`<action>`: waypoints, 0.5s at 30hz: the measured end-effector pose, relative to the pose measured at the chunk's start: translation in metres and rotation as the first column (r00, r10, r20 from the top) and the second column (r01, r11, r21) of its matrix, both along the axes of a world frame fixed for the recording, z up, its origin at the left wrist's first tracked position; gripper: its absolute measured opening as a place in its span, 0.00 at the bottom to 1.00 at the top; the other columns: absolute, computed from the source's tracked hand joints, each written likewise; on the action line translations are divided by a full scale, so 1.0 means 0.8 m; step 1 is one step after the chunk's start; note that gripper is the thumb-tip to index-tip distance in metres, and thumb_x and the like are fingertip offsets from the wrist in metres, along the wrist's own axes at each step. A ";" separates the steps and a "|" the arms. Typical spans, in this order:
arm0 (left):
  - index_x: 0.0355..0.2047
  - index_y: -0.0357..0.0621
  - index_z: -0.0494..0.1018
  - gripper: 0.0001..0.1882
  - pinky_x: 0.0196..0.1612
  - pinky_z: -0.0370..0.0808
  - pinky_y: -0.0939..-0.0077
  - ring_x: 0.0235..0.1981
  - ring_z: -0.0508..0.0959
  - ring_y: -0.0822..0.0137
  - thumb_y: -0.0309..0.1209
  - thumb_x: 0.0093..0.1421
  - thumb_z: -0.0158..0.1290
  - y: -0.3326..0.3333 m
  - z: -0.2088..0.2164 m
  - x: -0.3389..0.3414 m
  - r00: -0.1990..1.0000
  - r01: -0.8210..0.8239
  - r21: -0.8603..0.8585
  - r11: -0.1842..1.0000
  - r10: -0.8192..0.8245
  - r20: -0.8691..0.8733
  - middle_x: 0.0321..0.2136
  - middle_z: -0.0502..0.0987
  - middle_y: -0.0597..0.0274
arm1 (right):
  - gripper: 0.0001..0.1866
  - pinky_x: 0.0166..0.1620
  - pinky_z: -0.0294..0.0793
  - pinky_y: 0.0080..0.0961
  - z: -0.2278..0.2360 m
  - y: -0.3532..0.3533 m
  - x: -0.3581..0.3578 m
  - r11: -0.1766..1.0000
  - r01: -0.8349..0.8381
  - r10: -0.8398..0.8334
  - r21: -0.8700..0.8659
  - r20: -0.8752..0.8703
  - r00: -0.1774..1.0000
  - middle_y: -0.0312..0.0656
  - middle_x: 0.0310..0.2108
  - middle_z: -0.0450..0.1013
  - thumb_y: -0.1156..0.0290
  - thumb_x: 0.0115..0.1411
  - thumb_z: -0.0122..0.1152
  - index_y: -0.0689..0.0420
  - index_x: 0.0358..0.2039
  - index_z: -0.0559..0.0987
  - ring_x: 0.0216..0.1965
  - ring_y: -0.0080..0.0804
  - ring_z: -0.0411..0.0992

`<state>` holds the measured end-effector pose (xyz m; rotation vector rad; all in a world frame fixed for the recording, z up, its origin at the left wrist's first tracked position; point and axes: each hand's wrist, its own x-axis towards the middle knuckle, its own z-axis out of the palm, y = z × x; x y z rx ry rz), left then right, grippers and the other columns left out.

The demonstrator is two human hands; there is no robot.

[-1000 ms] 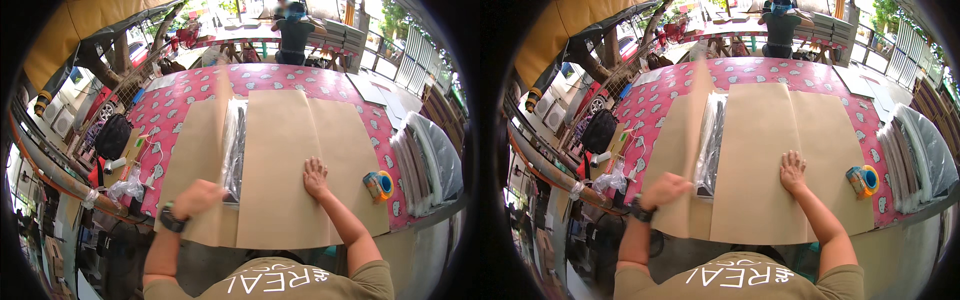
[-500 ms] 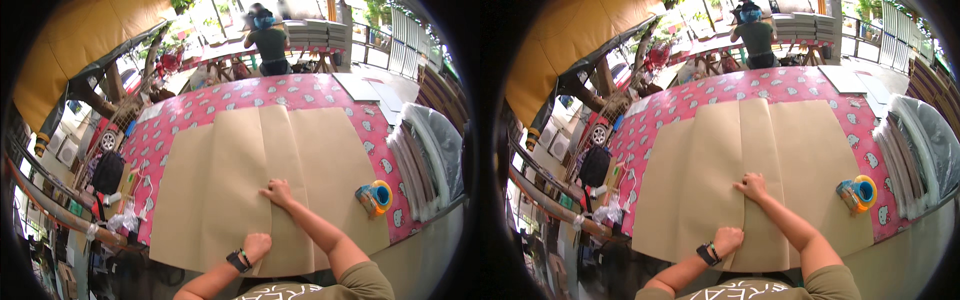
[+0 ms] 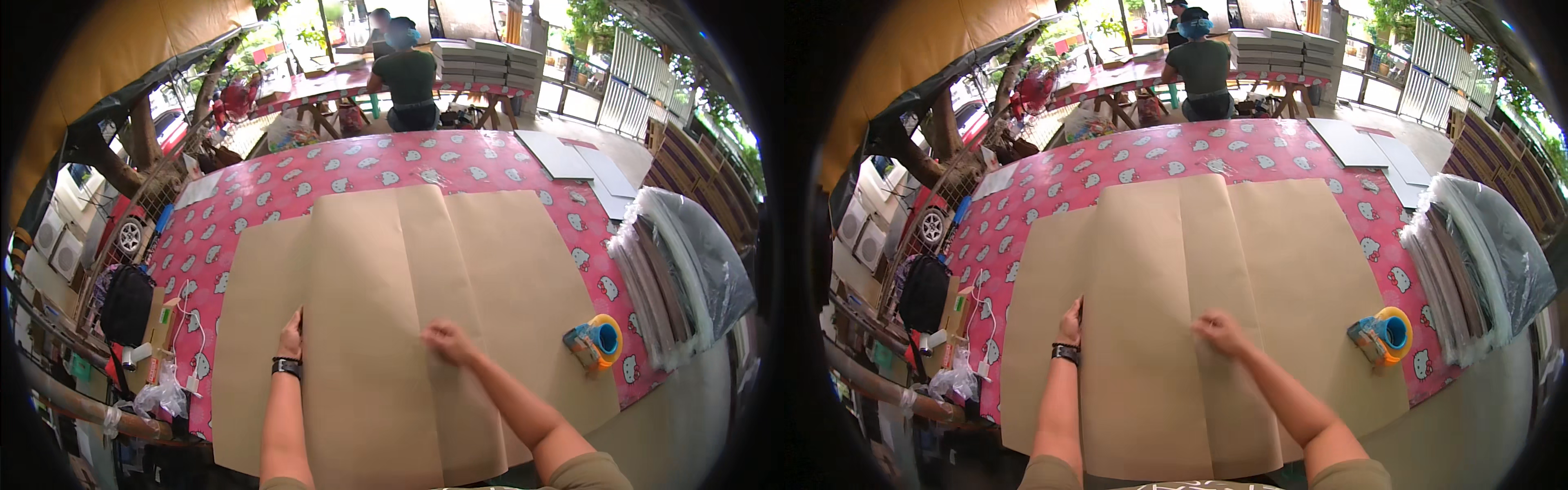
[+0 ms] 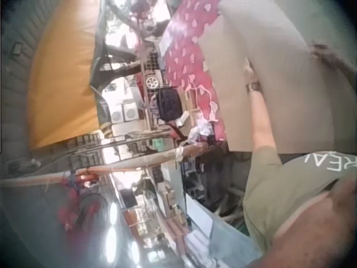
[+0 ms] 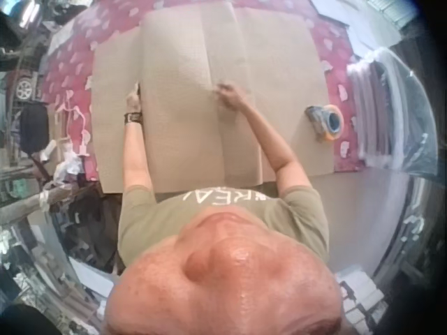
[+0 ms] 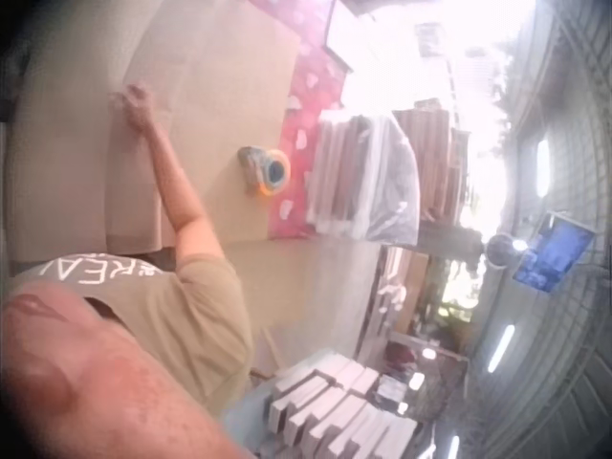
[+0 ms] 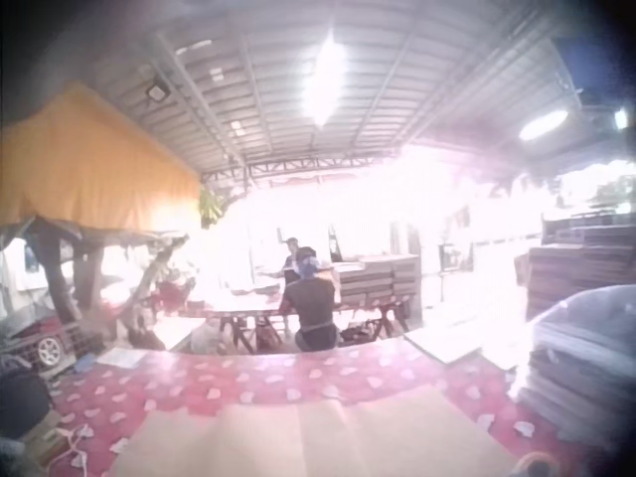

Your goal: The person wraps a rectangular object in brown paper by folding the edges and securing them with tape from a dispenser.

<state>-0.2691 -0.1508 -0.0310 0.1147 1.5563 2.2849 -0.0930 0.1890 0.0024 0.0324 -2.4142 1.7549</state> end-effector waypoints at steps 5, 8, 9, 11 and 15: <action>0.56 0.34 0.56 0.24 0.54 0.63 0.75 0.51 0.66 0.66 0.39 0.65 0.35 -0.013 0.010 0.008 0.997 0.063 0.045 0.997 -0.064 0.035 0.53 0.64 0.57 | 0.17 0.48 0.65 0.21 -0.005 0.108 -0.003 0.835 0.461 -0.443 -0.300 0.130 0.887 0.40 0.44 0.70 0.66 0.60 0.48 0.61 0.48 0.71 0.44 0.27 0.67; 0.56 0.34 0.57 0.24 0.52 0.65 0.74 0.49 0.69 0.66 0.38 0.65 0.35 -0.003 0.013 0.005 0.999 0.031 -0.169 0.985 -0.037 -0.036 0.51 0.67 0.57 | 0.19 0.52 0.62 0.21 -0.043 0.104 -0.010 0.794 0.379 -0.327 -0.476 0.191 0.925 0.44 0.48 0.68 0.68 0.61 0.46 0.63 0.51 0.68 0.49 0.29 0.65; 0.56 0.34 0.57 0.24 0.51 0.66 0.74 0.48 0.70 0.66 0.38 0.65 0.35 -0.006 0.011 0.008 0.998 0.009 -0.249 0.969 -0.026 -0.066 0.50 0.68 0.58 | 0.19 0.52 0.62 0.22 -0.037 0.091 -0.011 0.784 0.395 -0.347 -0.479 0.189 0.918 0.46 0.49 0.68 0.68 0.61 0.46 0.63 0.51 0.68 0.50 0.31 0.65; 0.56 0.36 0.57 0.23 0.50 0.67 0.72 0.46 0.71 0.62 0.38 0.65 0.35 -0.006 0.002 0.009 0.982 -0.102 -0.383 0.918 0.031 -0.187 0.48 0.70 0.54 | 0.20 0.54 0.61 0.24 -0.024 0.076 -0.012 0.861 0.436 -0.411 -0.261 0.145 0.900 0.49 0.50 0.65 0.68 0.61 0.46 0.64 0.52 0.66 0.52 0.37 0.64; 0.59 0.42 0.53 0.25 0.52 0.64 0.66 0.50 0.68 0.52 0.38 0.64 0.36 0.019 0.018 0.013 0.889 -0.311 -0.813 0.493 -0.152 -0.432 0.52 0.64 0.44 | 0.27 0.58 0.55 0.30 -0.015 0.067 -0.014 0.806 0.428 -0.502 0.410 0.089 0.860 0.56 0.57 0.53 0.65 0.59 0.46 0.65 0.57 0.57 0.58 0.47 0.53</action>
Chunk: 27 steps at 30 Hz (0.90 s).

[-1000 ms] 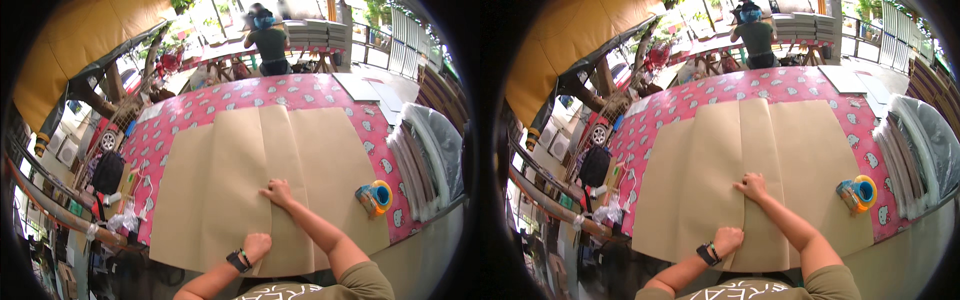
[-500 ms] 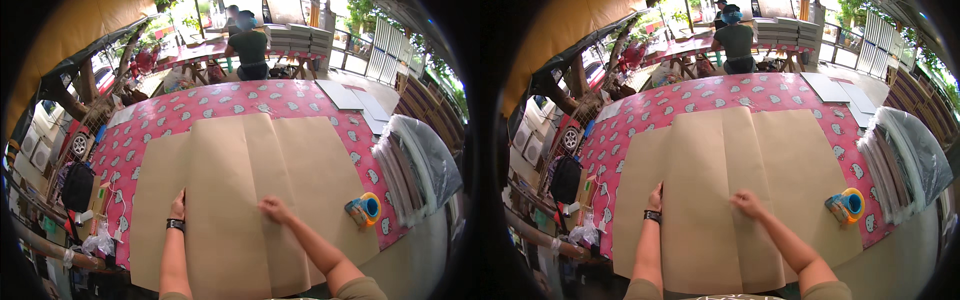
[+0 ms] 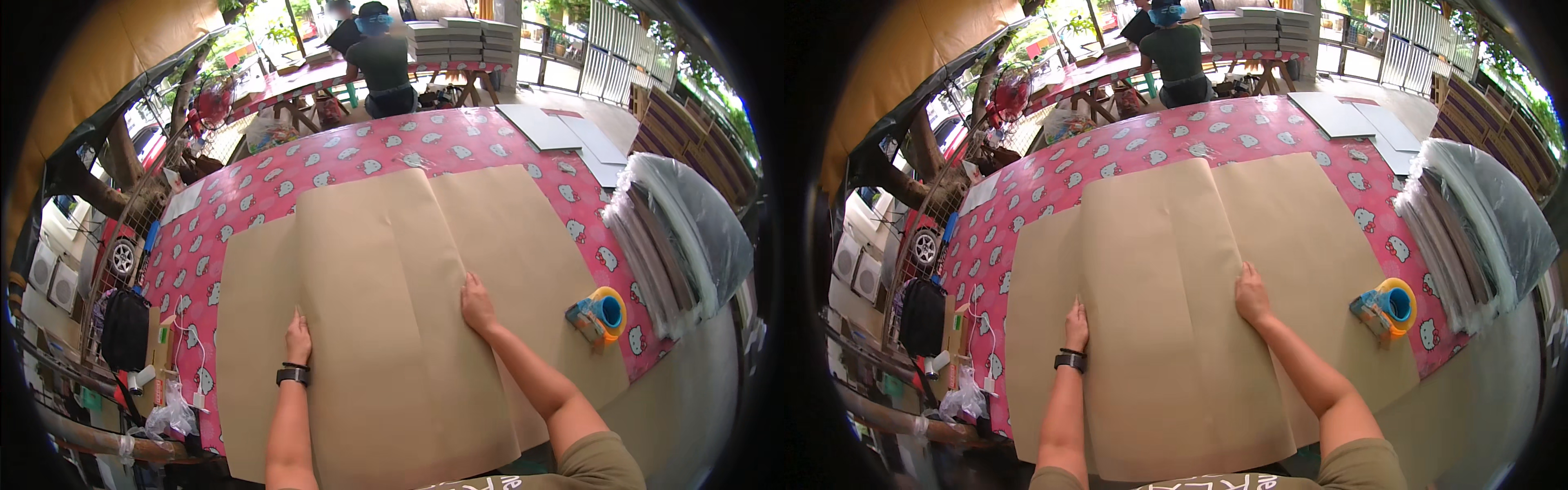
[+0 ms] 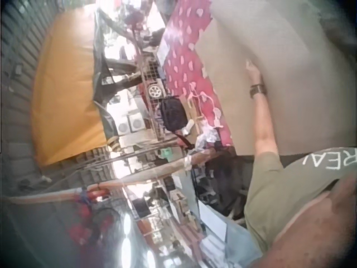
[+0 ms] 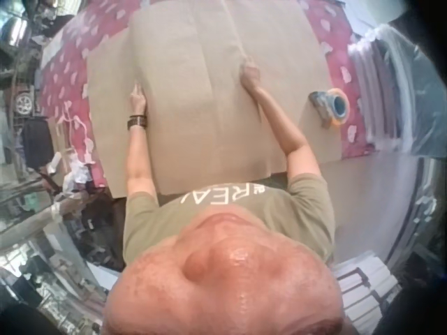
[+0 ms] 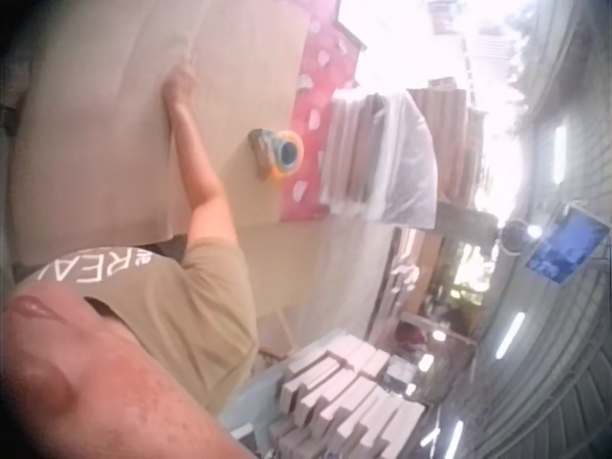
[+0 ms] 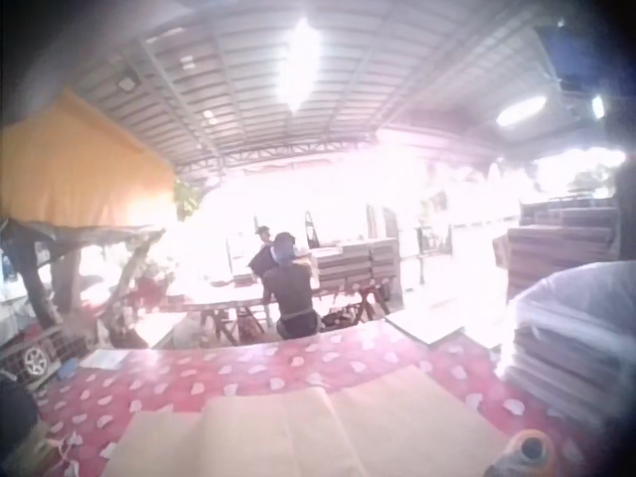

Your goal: The person wraps a rectangular object in brown paper by folding the edges and securing them with tape from a dispenser.

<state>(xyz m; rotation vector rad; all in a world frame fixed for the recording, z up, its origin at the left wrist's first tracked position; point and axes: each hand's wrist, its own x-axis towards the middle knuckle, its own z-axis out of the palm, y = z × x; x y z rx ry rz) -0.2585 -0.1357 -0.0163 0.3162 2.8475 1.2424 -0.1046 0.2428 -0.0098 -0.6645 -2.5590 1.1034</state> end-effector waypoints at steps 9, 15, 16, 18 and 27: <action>0.62 0.49 0.46 0.34 0.59 0.47 0.48 0.61 0.46 0.46 0.53 0.60 0.34 0.083 0.025 0.055 0.950 -0.121 -0.650 0.750 -0.102 -0.295 0.62 0.45 0.48 | 0.33 0.60 0.33 0.54 0.035 -0.088 -0.028 0.828 -0.177 0.134 0.533 0.118 0.984 0.54 0.60 0.49 0.50 0.57 0.43 0.60 0.56 0.59 0.63 0.46 0.41; 0.62 0.51 0.45 0.34 0.57 0.45 0.41 0.62 0.44 0.45 0.53 0.59 0.35 0.065 0.034 0.068 0.970 -0.024 -0.705 0.709 -0.155 -0.189 0.62 0.43 0.48 | 0.18 0.58 0.44 0.44 0.038 -0.094 -0.051 0.950 -0.304 0.269 -0.066 -0.313 0.911 0.39 0.37 0.73 0.54 0.54 0.51 0.56 0.29 0.78 0.48 0.41 0.62; 0.62 0.53 0.45 0.34 0.57 0.45 0.40 0.62 0.44 0.46 0.53 0.59 0.36 0.063 0.036 0.067 0.973 -0.015 -0.724 0.690 -0.156 -0.169 0.62 0.43 0.48 | 0.15 0.57 0.45 0.43 0.032 -0.100 -0.055 0.955 -0.295 0.293 0.037 -0.292 0.910 0.39 0.36 0.72 0.57 0.53 0.53 0.57 0.26 0.78 0.45 0.40 0.63; 0.57 0.48 0.57 0.29 0.58 0.44 0.42 0.60 0.52 0.50 0.47 0.59 0.40 0.090 0.042 0.075 0.940 -0.010 -0.683 0.730 -0.225 -0.255 0.58 0.54 0.46 | 0.12 0.56 0.48 0.40 0.030 -0.093 -0.058 0.950 -0.290 0.310 0.115 -0.267 0.912 0.40 0.32 0.72 0.61 0.51 0.58 0.57 0.22 0.76 0.41 0.39 0.64; 0.33 0.34 0.74 0.20 0.38 0.69 0.59 0.36 0.75 0.49 0.43 0.56 0.46 0.046 0.004 -0.239 0.944 -0.327 0.022 0.945 0.327 -0.033 0.31 0.75 0.42 | 0.12 0.53 0.51 0.31 0.049 -0.097 -0.049 0.946 -0.316 0.276 -0.071 -0.337 0.900 0.36 0.23 0.67 0.67 0.46 0.63 0.60 0.16 0.72 0.35 0.34 0.62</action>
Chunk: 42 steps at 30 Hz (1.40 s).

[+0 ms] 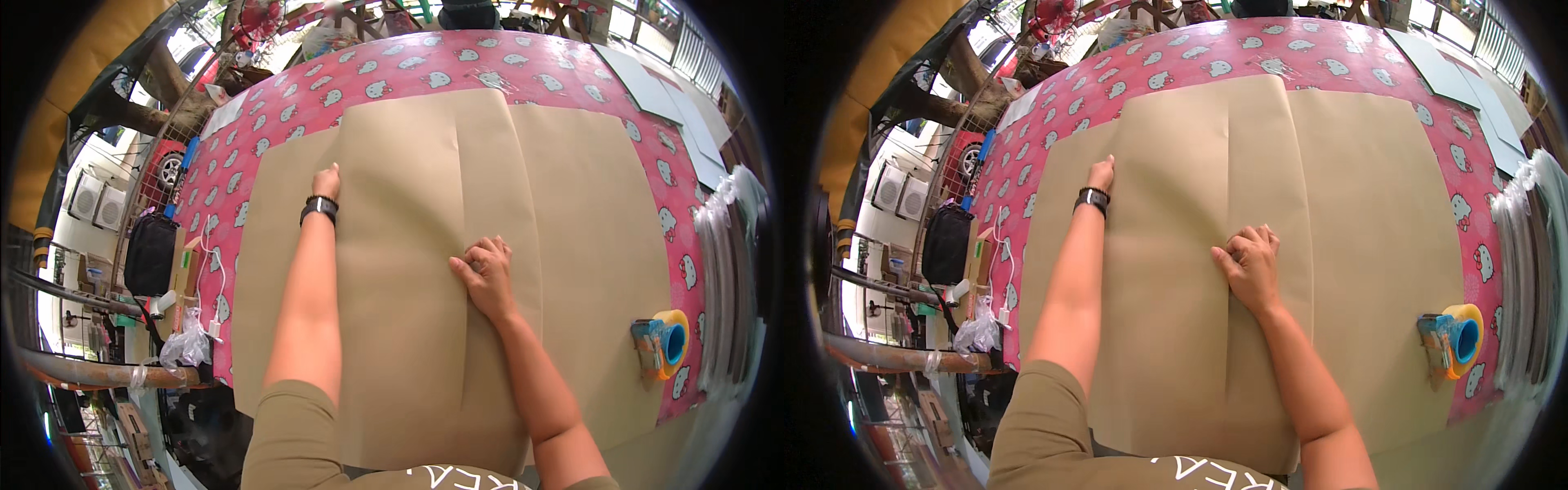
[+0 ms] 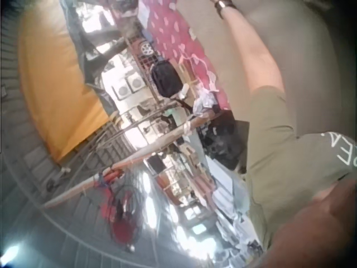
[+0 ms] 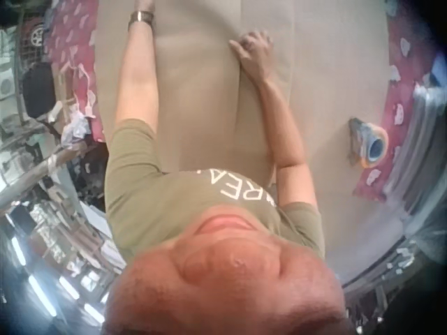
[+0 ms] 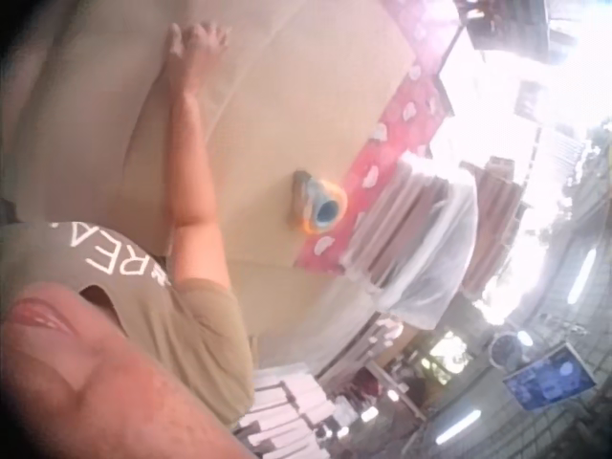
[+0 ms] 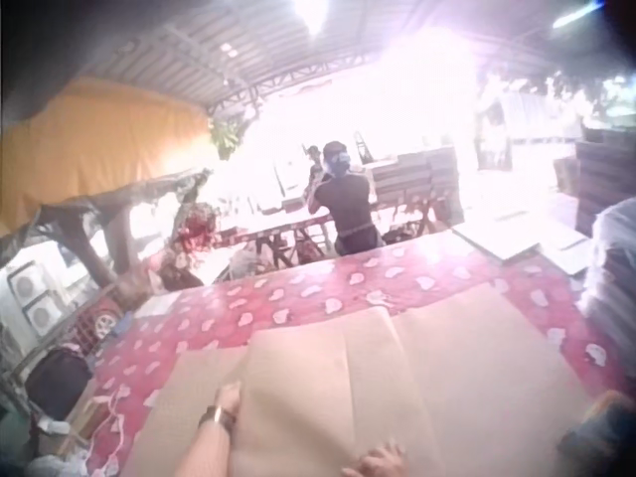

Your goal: The person wraps a rectangular object in brown paper by folding the edges and securing them with tape from a dispenser.

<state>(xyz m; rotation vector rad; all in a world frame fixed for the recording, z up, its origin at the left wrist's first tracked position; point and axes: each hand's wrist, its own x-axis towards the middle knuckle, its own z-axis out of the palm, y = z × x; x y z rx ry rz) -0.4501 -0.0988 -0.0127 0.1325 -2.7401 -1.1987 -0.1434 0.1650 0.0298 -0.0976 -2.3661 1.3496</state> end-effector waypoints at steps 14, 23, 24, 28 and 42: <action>0.19 0.36 0.69 0.22 0.23 0.64 0.61 0.16 0.66 0.51 0.45 0.57 0.45 -0.022 0.017 0.196 0.996 0.001 -0.254 0.967 -0.023 -0.086 0.16 0.68 0.44 | 0.09 0.52 0.51 0.31 -0.014 0.010 -0.004 0.998 0.063 -0.062 0.003 -0.066 0.996 0.36 0.27 0.70 0.70 0.44 0.63 0.60 0.15 0.73 0.37 0.34 0.63; 0.15 0.36 0.60 0.23 0.20 0.57 0.71 0.17 0.55 0.70 0.41 0.58 0.49 -0.117 0.022 0.475 0.998 -0.039 -0.043 0.998 0.041 0.042 0.11 0.57 0.57 | 0.09 0.53 0.51 0.33 -0.011 0.015 -0.001 0.997 0.066 -0.066 0.039 -0.014 0.998 0.39 0.29 0.71 0.68 0.43 0.64 0.59 0.17 0.75 0.40 0.37 0.64; 0.15 0.35 0.63 0.23 0.20 0.59 0.69 0.16 0.57 0.69 0.41 0.57 0.49 -0.118 0.036 0.507 0.994 -0.088 -0.107 0.990 0.095 0.058 0.12 0.62 0.53 | 0.09 0.53 0.51 0.34 -0.010 0.013 -0.001 0.997 0.066 -0.066 0.028 -0.010 0.998 0.38 0.29 0.71 0.67 0.43 0.64 0.59 0.17 0.76 0.40 0.37 0.64; 0.28 0.35 0.75 0.13 0.26 0.67 0.74 0.20 0.72 0.68 0.35 0.53 0.55 -0.129 0.025 0.570 0.983 -0.182 -0.058 0.982 0.182 -0.008 0.17 0.73 0.55 | 0.08 0.55 0.50 0.35 -0.009 0.008 -0.003 0.999 0.048 -0.048 0.007 -0.026 0.999 0.38 0.29 0.72 0.67 0.43 0.64 0.58 0.17 0.76 0.40 0.36 0.64; 0.20 0.29 0.73 0.15 0.23 0.65 0.78 0.18 0.63 0.78 0.33 0.51 0.57 -0.049 0.012 0.297 0.967 -0.250 0.224 0.942 0.254 0.015 0.14 0.68 0.71 | 0.09 0.56 0.49 0.36 -0.010 0.013 -0.002 0.999 0.031 -0.032 -0.005 -0.024 0.999 0.35 0.25 0.70 0.66 0.44 0.63 0.56 0.17 0.75 0.36 0.33 0.65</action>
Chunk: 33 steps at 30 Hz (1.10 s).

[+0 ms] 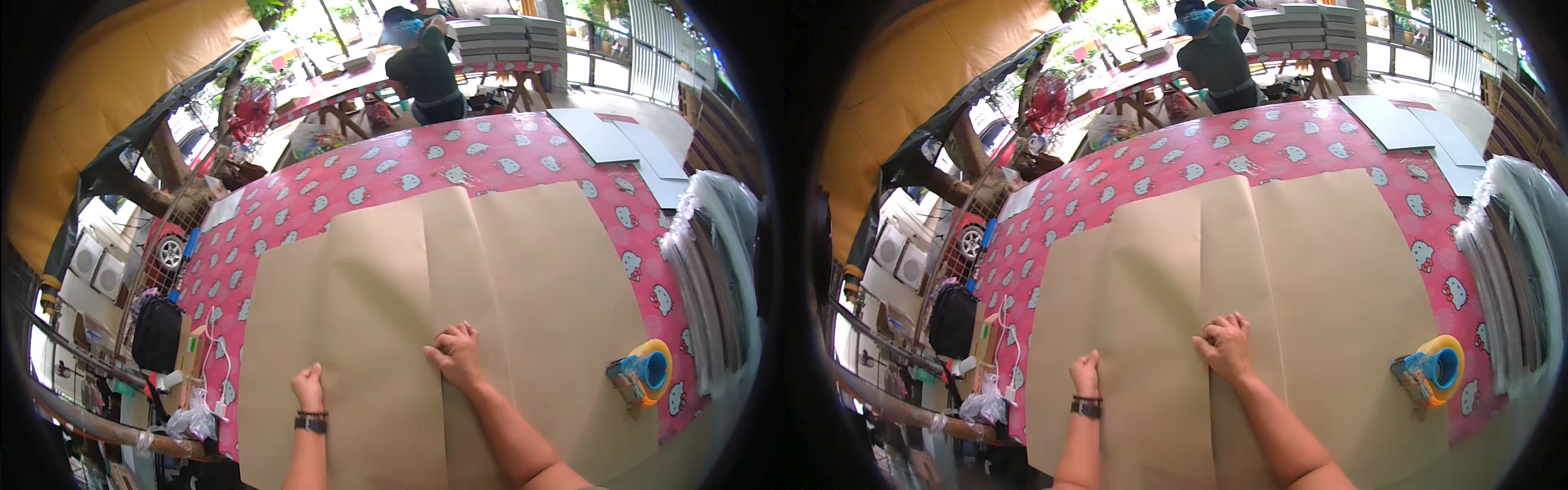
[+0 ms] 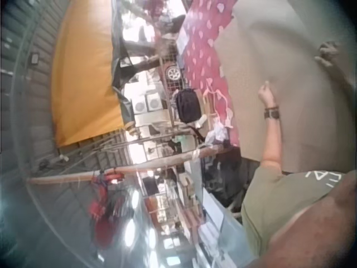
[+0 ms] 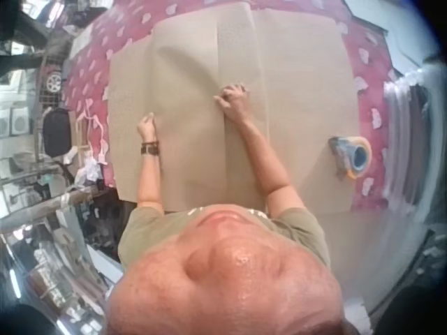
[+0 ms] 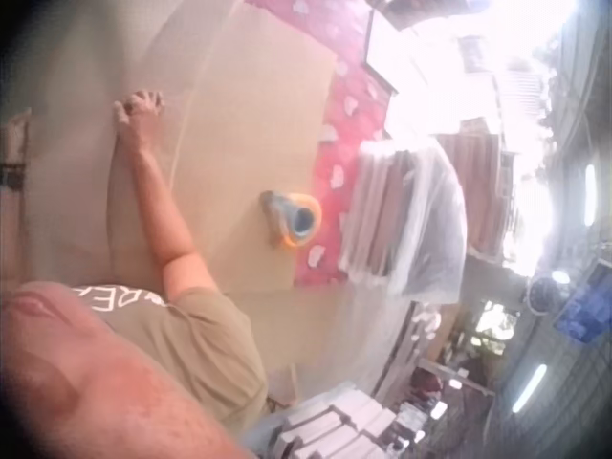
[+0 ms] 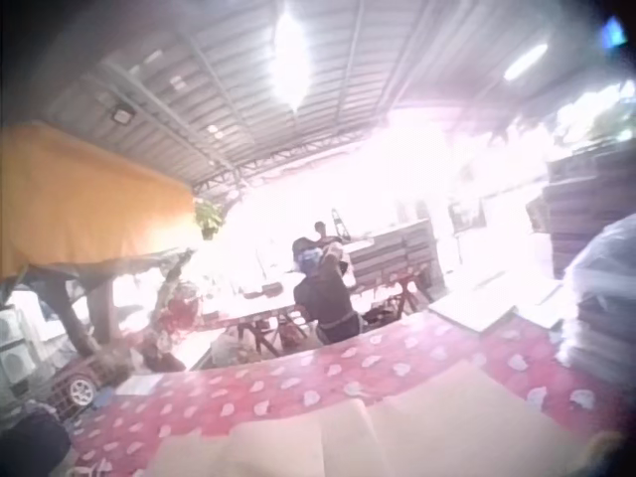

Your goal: The person wraps a rectangular object in brown paper by folding the edges and securing them with tape from a dispenser.

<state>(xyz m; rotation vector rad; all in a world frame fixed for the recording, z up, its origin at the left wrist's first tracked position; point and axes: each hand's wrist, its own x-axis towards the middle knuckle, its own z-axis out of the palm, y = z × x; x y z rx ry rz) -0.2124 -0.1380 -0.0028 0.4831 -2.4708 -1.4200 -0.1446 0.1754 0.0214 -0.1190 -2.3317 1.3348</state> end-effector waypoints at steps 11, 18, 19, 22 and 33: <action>0.21 0.36 0.76 0.18 0.33 0.71 0.61 0.26 0.76 0.49 0.42 0.52 0.53 0.091 -0.009 -0.297 0.997 0.050 -0.455 0.889 -0.074 -0.036 0.22 0.75 0.45 | 0.10 0.56 0.49 0.36 0.007 -0.002 0.002 1.000 -0.017 0.016 0.019 0.051 0.999 0.35 0.24 0.69 0.67 0.45 0.63 0.56 0.15 0.72 0.34 0.32 0.65; 0.57 0.40 0.54 0.28 0.57 0.58 0.61 0.58 0.57 0.54 0.44 0.62 0.34 0.096 -0.036 -0.313 0.906 0.365 -0.661 0.655 -0.414 0.089 0.57 0.56 0.49 | 0.10 0.54 0.48 0.34 0.000 -0.001 -0.002 0.999 -0.016 0.017 0.035 -0.010 1.000 0.33 0.23 0.69 0.67 0.44 0.64 0.56 0.15 0.72 0.33 0.30 0.64; 0.59 0.41 0.49 0.30 0.58 0.55 0.59 0.60 0.53 0.55 0.46 0.62 0.34 0.108 -0.039 -0.299 0.868 0.406 -0.755 0.515 -0.476 0.143 0.59 0.51 0.51 | 0.10 0.54 0.48 0.34 -0.006 0.004 -0.003 0.999 -0.005 0.006 0.045 -0.018 1.000 0.34 0.23 0.69 0.67 0.44 0.64 0.55 0.15 0.73 0.33 0.30 0.65; 0.61 0.41 0.42 0.35 0.60 0.49 0.55 0.63 0.46 0.57 0.49 0.60 0.34 0.104 -0.015 -0.252 0.773 0.517 -0.802 0.298 -0.565 0.289 0.62 0.44 0.53 | 0.09 0.54 0.49 0.35 -0.006 0.005 -0.002 0.999 0.001 0.001 0.051 -0.048 0.999 0.35 0.24 0.70 0.67 0.42 0.64 0.55 0.16 0.74 0.34 0.32 0.65; 0.62 0.43 0.40 0.42 0.62 0.41 0.57 0.64 0.43 0.56 0.60 0.57 0.31 0.033 0.029 0.077 0.642 0.624 -0.743 0.242 -0.702 0.310 0.63 0.41 0.52 | 0.09 0.52 0.51 0.33 -0.004 0.005 -0.002 0.999 -0.012 0.014 0.051 -0.040 0.999 0.38 0.24 0.70 0.68 0.43 0.62 0.59 0.15 0.74 0.36 0.35 0.64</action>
